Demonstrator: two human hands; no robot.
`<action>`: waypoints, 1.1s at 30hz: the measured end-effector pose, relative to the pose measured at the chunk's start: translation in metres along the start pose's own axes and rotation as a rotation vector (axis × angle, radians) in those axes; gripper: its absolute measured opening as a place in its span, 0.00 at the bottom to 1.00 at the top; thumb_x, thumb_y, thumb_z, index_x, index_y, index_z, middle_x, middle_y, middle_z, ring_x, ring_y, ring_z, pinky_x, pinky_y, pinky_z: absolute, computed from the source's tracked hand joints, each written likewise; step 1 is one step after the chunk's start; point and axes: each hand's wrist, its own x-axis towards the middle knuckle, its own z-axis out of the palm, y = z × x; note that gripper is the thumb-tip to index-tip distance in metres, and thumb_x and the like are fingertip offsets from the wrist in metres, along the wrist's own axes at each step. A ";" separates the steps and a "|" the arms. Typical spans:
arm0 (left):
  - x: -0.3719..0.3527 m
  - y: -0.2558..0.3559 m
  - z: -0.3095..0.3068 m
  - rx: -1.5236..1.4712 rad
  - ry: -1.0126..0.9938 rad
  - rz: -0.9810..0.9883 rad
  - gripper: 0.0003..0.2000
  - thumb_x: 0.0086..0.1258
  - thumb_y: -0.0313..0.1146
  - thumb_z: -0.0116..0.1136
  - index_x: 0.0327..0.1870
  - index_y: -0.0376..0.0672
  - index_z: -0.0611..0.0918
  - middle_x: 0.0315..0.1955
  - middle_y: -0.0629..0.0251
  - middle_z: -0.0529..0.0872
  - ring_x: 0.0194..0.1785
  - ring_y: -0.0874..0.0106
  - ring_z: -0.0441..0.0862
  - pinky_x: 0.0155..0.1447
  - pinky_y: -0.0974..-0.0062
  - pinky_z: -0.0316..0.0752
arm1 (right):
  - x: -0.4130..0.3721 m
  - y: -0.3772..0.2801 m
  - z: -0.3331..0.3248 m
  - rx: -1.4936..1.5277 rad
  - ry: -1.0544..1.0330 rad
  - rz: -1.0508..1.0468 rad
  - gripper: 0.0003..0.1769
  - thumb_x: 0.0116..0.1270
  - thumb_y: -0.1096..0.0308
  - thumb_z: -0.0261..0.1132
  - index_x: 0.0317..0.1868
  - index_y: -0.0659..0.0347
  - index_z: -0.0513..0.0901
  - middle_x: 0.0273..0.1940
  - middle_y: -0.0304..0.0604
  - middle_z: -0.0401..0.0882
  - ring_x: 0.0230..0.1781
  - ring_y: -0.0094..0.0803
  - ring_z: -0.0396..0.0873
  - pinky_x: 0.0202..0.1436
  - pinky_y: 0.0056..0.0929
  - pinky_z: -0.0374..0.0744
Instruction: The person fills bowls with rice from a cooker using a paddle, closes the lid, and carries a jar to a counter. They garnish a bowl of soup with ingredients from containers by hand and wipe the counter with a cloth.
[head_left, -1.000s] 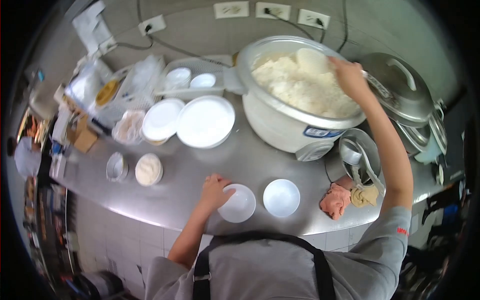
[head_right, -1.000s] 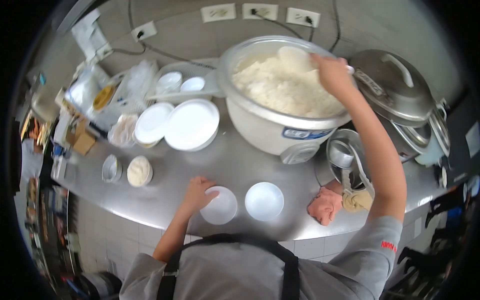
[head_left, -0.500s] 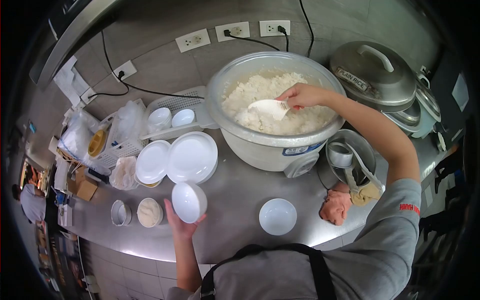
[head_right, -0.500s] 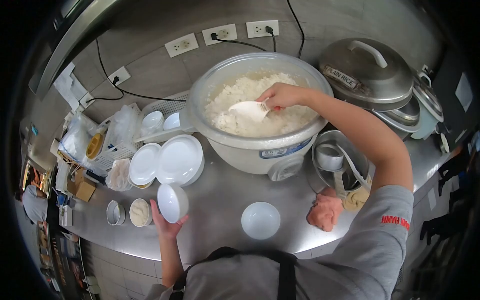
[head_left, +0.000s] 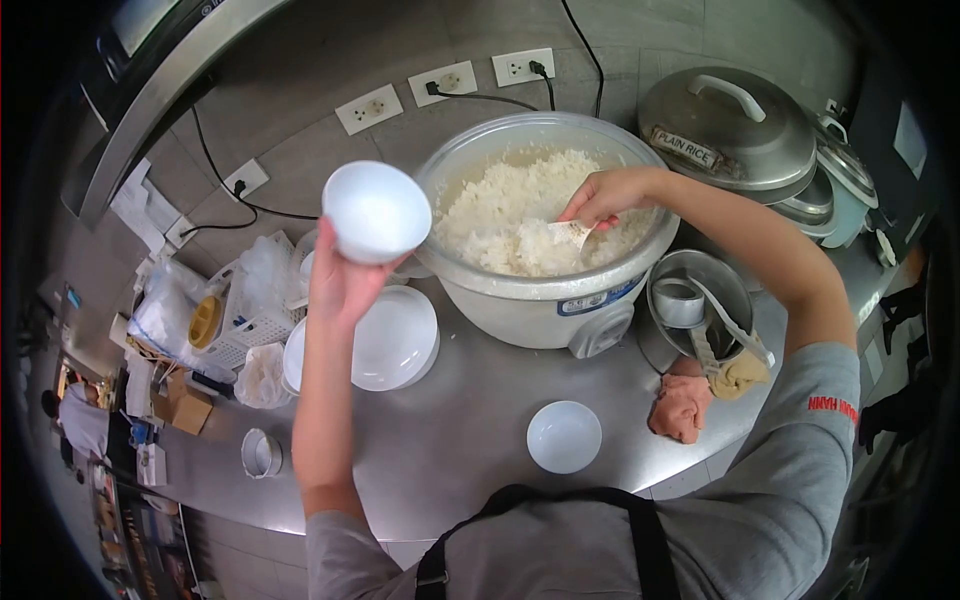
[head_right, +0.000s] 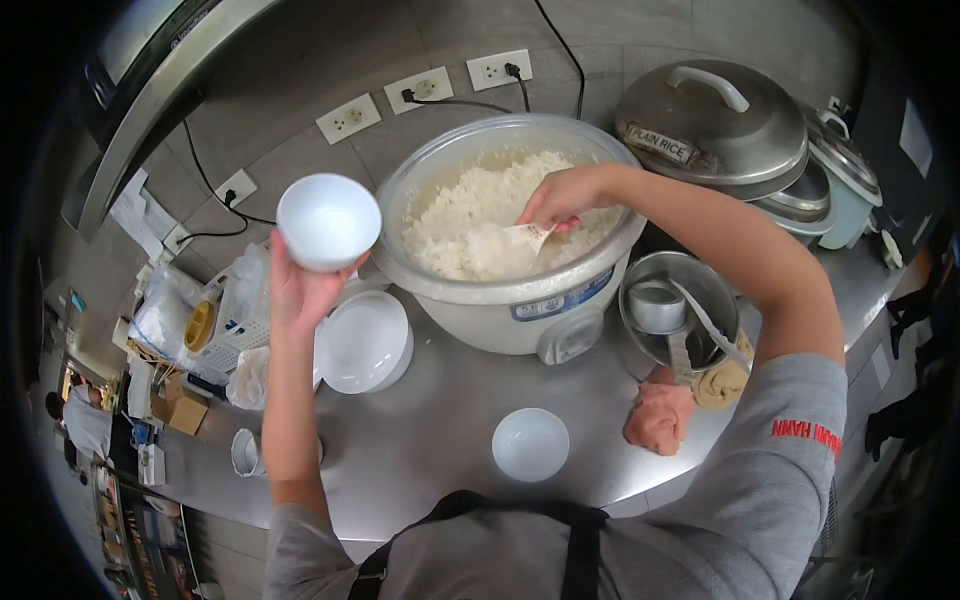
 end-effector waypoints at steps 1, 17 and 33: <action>0.013 -0.002 0.004 0.153 0.061 0.005 0.34 0.60 0.50 0.54 0.64 0.45 0.56 0.62 0.58 0.60 0.65 0.57 0.58 0.64 0.55 0.59 | 0.002 0.003 0.000 0.061 -0.015 0.028 0.21 0.50 0.76 0.55 0.48 0.59 0.79 0.20 0.33 0.71 0.17 0.17 0.64 0.21 0.17 0.63; 0.096 -0.066 0.064 0.216 0.033 0.142 0.37 0.58 0.51 0.58 0.64 0.46 0.55 0.60 0.58 0.61 0.63 0.60 0.59 0.64 0.56 0.62 | -0.032 -0.108 0.009 -1.198 1.213 -0.375 0.23 0.54 0.70 0.55 0.53 0.53 0.76 0.18 0.40 0.73 0.19 0.30 0.71 0.32 0.30 0.69; 0.069 -0.018 0.035 0.046 -0.014 -0.135 0.37 0.65 0.63 0.23 0.64 0.39 0.56 0.55 0.34 0.63 0.51 0.47 0.73 0.50 0.62 0.75 | 0.085 -0.005 -0.002 -0.298 0.268 -0.082 0.27 0.50 0.72 0.54 0.54 0.49 0.76 0.24 0.40 0.77 0.26 0.26 0.75 0.30 0.22 0.72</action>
